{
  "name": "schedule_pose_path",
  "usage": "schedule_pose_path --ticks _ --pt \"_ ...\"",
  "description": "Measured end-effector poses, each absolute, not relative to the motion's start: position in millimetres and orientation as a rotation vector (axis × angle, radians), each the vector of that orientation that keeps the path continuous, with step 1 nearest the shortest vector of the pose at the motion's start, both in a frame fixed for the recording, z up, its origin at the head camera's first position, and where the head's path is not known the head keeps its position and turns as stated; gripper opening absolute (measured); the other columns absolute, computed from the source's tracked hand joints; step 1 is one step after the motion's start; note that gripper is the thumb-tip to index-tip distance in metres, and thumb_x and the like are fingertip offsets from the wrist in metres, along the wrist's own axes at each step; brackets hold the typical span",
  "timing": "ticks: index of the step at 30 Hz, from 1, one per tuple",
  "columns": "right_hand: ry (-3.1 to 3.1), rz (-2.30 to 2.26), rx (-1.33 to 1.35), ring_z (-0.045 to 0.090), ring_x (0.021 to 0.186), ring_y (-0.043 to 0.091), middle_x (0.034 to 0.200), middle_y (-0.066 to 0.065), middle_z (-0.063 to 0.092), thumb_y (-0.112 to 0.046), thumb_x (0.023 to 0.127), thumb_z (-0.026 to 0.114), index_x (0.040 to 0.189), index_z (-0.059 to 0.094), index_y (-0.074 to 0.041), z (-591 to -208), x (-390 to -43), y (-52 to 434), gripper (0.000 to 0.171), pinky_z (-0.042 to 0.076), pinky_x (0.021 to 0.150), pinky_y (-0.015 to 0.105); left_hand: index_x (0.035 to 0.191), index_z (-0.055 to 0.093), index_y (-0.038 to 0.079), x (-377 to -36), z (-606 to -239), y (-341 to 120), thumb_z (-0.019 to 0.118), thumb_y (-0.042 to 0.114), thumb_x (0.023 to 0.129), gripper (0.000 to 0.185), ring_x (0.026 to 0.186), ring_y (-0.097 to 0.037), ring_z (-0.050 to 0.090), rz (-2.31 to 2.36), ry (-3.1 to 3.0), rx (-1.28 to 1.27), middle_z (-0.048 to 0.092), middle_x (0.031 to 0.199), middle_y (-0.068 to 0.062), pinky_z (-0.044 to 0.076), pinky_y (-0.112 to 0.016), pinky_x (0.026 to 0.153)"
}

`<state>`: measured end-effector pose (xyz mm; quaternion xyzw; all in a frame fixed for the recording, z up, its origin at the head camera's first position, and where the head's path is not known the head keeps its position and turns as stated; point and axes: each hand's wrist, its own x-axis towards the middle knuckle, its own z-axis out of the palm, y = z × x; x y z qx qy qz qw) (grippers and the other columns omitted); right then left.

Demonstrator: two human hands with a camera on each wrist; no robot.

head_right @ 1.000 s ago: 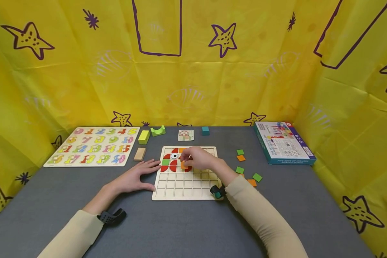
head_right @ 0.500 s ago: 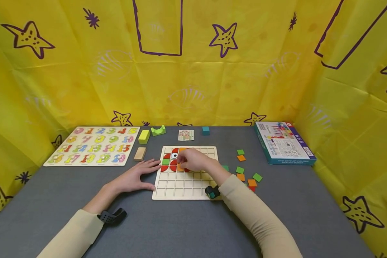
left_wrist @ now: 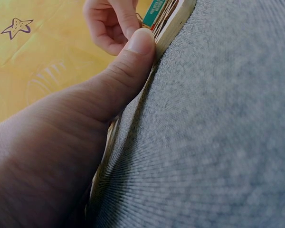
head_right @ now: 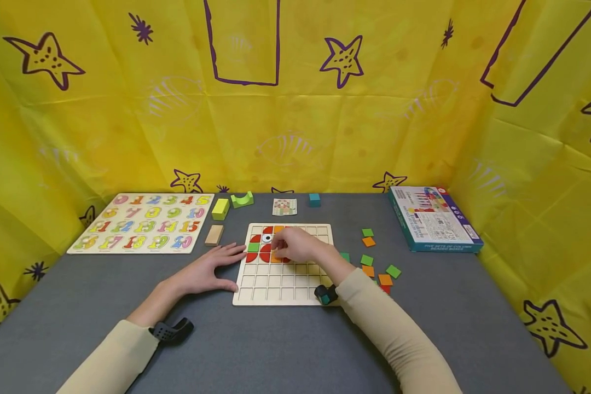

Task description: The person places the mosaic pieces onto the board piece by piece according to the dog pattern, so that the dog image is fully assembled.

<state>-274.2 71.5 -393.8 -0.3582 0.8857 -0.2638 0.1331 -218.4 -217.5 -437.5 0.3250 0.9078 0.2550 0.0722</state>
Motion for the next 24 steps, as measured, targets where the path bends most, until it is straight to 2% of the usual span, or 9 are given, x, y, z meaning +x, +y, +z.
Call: schedule_pose_path --ticks 11,21,24 --pt "2.599 -0.879 -0.995 0.06 0.088 0.017 0.095 -0.002 0.067 -0.011 0.095 0.071 0.111 0.072 -0.004 -381.9 -276.9 110.1 0.017 0.053 0.081 0.033 0.153 0.046 0.01 -217.7 -435.6 -216.5 0.077 0.058 0.082 0.091 0.15 -0.037 0.02 0.769 2.727 0.983 0.034 0.161 -0.008 0.011 -0.058 0.12" --pt "2.675 -0.945 -0.849 0.057 0.084 0.022 0.095 0.003 0.065 -0.01 0.096 0.071 0.114 0.07 -0.001 -375.7 -276.2 167.6 0.02 0.051 0.074 0.036 0.153 0.046 0.01 -217.5 -435.9 -216.6 0.077 0.058 0.082 0.091 0.15 -0.037 0.02 0.769 2.726 0.975 0.034 0.161 -0.008 0.011 -0.058 0.12" --pt "2.689 -0.948 -0.791 0.057 0.086 0.023 0.096 0.003 0.065 -0.011 0.096 0.071 0.115 0.07 -0.001 -376.5 -275.7 185.8 0.021 0.052 0.078 0.037 0.153 0.046 0.01 -218.3 -436.6 -216.9 0.078 0.058 0.082 0.091 0.15 -0.037 0.02 0.763 2.73 0.986 0.034 0.161 -0.008 0.011 -0.058 0.12"
